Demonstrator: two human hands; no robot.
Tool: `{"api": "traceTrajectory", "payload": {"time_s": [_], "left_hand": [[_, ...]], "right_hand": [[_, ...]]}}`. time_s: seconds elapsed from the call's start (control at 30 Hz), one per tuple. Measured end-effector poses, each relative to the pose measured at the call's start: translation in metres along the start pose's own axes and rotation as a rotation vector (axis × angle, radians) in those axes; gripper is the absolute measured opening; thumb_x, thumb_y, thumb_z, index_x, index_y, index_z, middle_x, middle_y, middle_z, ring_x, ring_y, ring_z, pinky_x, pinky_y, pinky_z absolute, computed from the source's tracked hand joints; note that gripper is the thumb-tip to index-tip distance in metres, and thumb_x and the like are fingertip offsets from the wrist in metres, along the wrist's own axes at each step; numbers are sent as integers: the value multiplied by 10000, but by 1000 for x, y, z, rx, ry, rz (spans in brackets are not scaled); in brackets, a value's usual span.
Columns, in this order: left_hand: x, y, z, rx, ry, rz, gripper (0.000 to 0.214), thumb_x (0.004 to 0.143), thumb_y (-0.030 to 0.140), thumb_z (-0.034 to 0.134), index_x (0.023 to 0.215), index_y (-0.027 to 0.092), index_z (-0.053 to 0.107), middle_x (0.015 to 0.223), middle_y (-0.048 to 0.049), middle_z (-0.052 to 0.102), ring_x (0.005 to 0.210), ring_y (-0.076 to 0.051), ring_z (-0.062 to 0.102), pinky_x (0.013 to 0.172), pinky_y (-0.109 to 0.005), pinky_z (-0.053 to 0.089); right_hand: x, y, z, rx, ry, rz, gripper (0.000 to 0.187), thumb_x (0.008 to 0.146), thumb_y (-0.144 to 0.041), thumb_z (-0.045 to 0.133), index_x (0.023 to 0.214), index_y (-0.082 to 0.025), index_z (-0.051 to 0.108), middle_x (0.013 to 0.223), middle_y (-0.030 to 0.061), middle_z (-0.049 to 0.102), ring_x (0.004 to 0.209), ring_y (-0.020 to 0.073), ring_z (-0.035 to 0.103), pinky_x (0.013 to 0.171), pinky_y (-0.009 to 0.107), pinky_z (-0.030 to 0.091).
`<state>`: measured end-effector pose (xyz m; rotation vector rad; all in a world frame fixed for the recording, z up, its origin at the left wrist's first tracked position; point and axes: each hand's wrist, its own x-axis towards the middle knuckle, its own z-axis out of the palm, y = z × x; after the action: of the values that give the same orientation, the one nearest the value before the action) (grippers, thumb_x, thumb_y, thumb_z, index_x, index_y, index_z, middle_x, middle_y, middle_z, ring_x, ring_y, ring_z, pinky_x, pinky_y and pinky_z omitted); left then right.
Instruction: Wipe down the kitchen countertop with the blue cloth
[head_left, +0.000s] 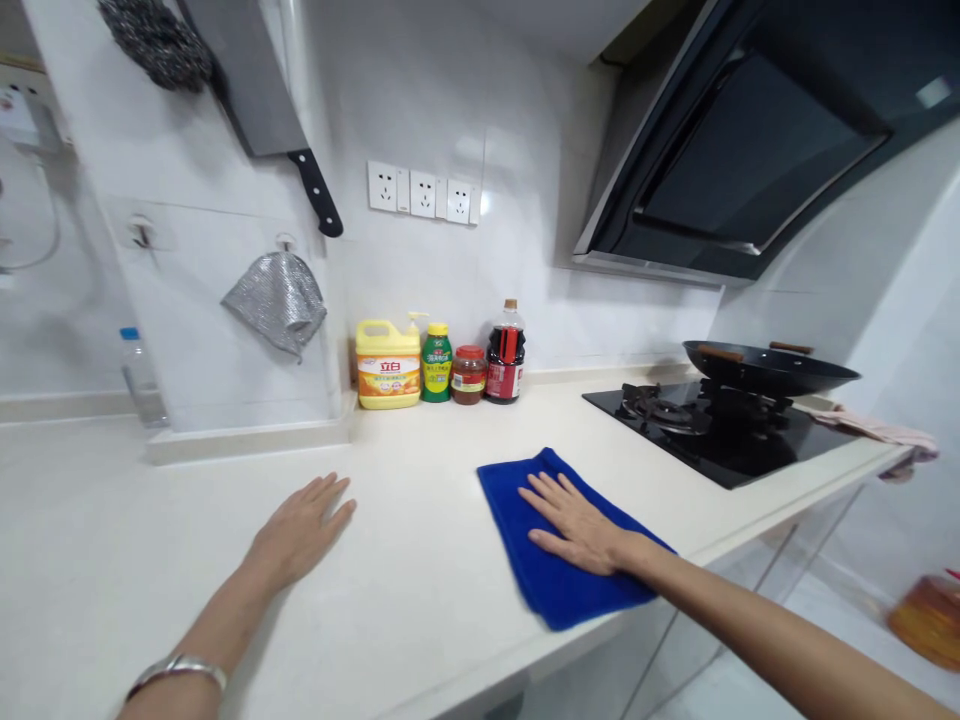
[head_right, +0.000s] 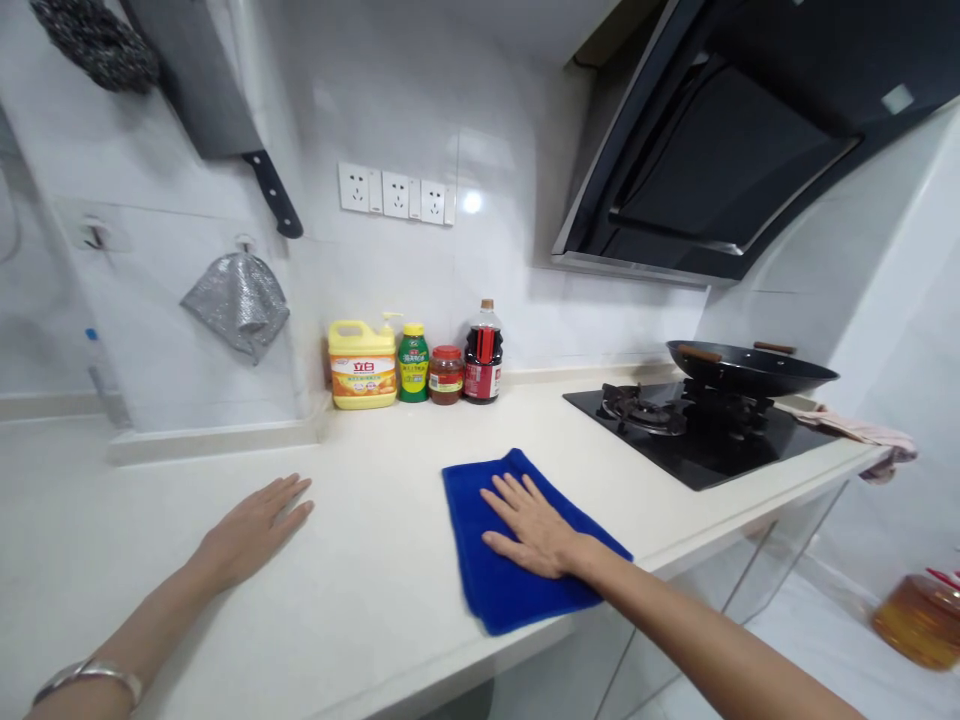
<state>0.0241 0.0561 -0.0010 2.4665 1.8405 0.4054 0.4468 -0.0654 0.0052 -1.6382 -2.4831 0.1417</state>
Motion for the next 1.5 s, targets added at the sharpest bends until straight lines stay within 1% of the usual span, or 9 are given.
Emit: {"api": "traceTrajectory", "payload": {"time_s": [0.17,0.3,0.5,0.7,0.83,1.03,1.3,1.4,1.5], "left_hand": [[3,0,3,21,-34,-19,746,904,565,205,1502,148,363,1589,-50,263,1484,-251,211,1236,-457,206],[6,0,9,86,-59,-21,753,909,536,163,1520,121,309,1605,-68,221,1495,-240,167,1242,-442,170],[6,0,11,105,-71,-33,769,904,558,154,1528,128,284,1612,-50,194,1500,-234,139,1245,-444,162],[4,5,8,115,-84,-56,780,898,597,157,1537,162,269,1615,-18,175,1503,-231,127,1243,-449,167],[5,4,9,116,-92,-71,774,896,604,162,1542,186,255,1618,5,152,1507,-222,109,1244,-446,154],[2,9,6,118,-115,-77,746,907,582,169,1542,201,254,1621,12,140,1508,-213,106,1242,-443,152],[0,9,7,57,-58,-40,706,926,570,229,1524,203,309,1603,-22,201,1495,-249,172,1219,-502,200],[0,8,7,69,-57,-43,705,930,571,227,1526,202,306,1604,-22,199,1497,-245,168,1223,-491,191],[0,10,6,107,-95,-68,711,933,569,198,1538,203,269,1614,-5,165,1504,-225,129,1235,-461,161]], "right_hand": [[-43,79,2,-107,68,198,648,983,-650,286,1544,-325,284,1621,59,211,1504,296,97,1211,545,25],[-45,129,2,-208,94,449,647,966,-659,284,1527,-341,333,1611,54,258,1500,336,96,1202,553,22],[0,160,-4,-184,15,714,718,940,-694,252,1561,-334,228,1637,66,180,1487,384,137,1173,589,106],[58,166,-8,-139,26,838,793,918,-734,234,1568,-279,226,1629,135,178,1455,465,163,1113,670,125],[103,153,-9,-115,4,865,843,912,-752,186,1573,-230,213,1619,183,170,1439,493,175,1083,703,112],[179,107,-2,-91,-5,790,871,906,-761,185,1575,-204,198,1619,202,147,1442,501,138,1076,719,78],[261,25,14,-48,-38,514,892,896,-780,180,1579,-206,173,1633,190,89,1468,460,82,1093,717,22],[280,-13,19,-25,-61,370,900,878,-808,185,1580,-244,169,1644,148,77,1477,444,53,1121,684,10],[289,-47,24,-9,-80,209,899,869,-824,190,1579,-272,172,1652,102,68,1481,435,31,1146,648,6]]}}
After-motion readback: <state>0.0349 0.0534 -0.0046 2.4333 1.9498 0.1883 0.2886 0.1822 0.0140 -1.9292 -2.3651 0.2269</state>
